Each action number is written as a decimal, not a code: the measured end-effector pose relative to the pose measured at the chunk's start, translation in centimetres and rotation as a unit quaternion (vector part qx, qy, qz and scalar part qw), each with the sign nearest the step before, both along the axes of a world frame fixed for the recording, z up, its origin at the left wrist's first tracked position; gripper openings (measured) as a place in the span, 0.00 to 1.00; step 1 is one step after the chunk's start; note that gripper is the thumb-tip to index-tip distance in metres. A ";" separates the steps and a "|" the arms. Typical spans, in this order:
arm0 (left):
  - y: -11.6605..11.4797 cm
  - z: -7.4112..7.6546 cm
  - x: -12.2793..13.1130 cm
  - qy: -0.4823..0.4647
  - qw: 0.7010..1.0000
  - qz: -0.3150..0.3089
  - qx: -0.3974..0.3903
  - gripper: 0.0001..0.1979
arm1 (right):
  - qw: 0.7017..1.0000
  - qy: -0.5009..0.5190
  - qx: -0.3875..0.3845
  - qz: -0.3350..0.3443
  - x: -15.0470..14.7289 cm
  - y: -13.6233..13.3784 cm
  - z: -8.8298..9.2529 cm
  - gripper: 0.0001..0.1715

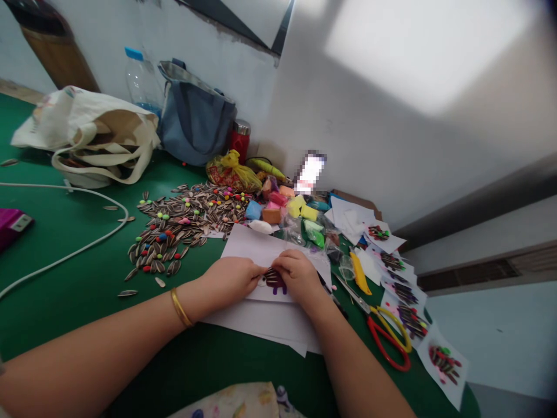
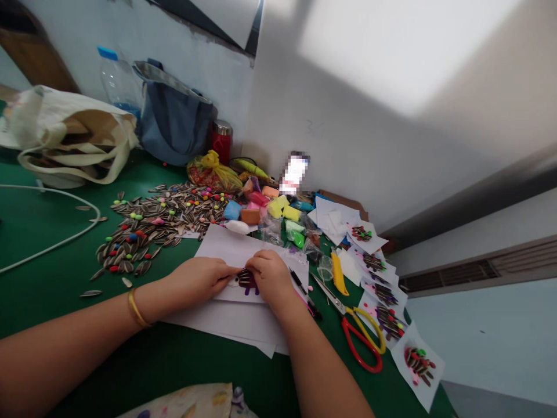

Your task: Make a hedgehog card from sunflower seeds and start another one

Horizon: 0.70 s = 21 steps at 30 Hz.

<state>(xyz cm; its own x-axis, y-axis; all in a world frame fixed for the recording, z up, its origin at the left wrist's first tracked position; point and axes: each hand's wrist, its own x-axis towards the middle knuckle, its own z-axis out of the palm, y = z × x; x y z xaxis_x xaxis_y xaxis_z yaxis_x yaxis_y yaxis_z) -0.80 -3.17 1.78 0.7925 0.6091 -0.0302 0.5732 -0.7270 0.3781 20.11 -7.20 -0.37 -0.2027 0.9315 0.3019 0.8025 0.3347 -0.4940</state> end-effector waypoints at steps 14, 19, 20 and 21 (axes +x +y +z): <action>0.1 0.1 0.0 0.002 1.000 0.003 -0.005 0.16 | 1.000 -0.025 0.009 0.000 -0.2 -0.1 0.2 0.14; 0.2 0.3 0.0 -0.004 1.000 0.013 -0.021 0.17 | 1.000 -0.006 0.004 -0.003 0.0 -0.1 -0.1 0.12; 0.2 0.4 -0.1 -0.006 0.999 0.017 -0.030 0.18 | 1.000 -0.002 0.002 -0.004 0.1 -0.1 -0.2 0.12; 0.3 0.4 -0.1 -0.011 0.999 0.020 -0.040 0.18 | 1.000 0.002 0.001 -0.005 0.2 -0.1 -0.2 0.12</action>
